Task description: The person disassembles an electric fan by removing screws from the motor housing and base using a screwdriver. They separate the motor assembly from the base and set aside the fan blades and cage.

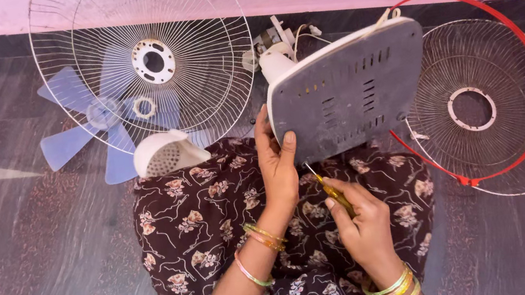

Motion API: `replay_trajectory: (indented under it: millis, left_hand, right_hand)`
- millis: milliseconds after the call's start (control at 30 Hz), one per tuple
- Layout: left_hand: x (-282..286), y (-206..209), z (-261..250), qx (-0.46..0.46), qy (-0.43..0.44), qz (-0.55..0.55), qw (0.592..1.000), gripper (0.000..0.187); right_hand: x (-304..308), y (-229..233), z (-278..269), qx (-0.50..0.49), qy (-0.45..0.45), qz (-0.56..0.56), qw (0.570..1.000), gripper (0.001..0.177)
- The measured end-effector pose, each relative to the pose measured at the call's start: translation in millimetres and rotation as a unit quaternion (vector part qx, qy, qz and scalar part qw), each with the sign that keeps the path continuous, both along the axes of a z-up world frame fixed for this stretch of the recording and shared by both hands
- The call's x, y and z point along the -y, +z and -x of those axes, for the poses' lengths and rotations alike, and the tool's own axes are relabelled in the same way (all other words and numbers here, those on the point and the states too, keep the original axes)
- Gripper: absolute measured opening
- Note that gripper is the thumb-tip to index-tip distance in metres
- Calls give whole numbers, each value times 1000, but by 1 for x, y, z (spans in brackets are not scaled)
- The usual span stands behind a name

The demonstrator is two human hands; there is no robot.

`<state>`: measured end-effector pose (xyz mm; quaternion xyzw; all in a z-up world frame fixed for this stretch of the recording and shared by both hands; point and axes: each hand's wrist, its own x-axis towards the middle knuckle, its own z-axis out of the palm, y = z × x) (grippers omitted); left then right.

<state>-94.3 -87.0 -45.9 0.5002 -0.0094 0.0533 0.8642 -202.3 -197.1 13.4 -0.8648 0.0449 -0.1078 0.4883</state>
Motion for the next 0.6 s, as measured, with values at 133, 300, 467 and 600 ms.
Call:
replay_trajectory:
  millis: [133, 300, 467, 600]
  left_hand:
    - [-3, 4, -9, -13, -14, 1, 1000, 72]
    - [-3, 13, -27, -8, -34, -28, 999, 68]
    - [-7, 23, -31, -32, -44, -88, 995, 68]
    - [-13, 30, -26, 38, -19, -198, 979, 70]
  right_hand:
    - [-1, 3, 1, -19, -21, 17, 999, 32]
    - [-1, 11, -5, 19, -25, 21, 999, 31]
    - [2, 19, -12, 51, -17, 23, 998, 28]
    - [5, 24, -16, 28, -17, 16, 999, 28]
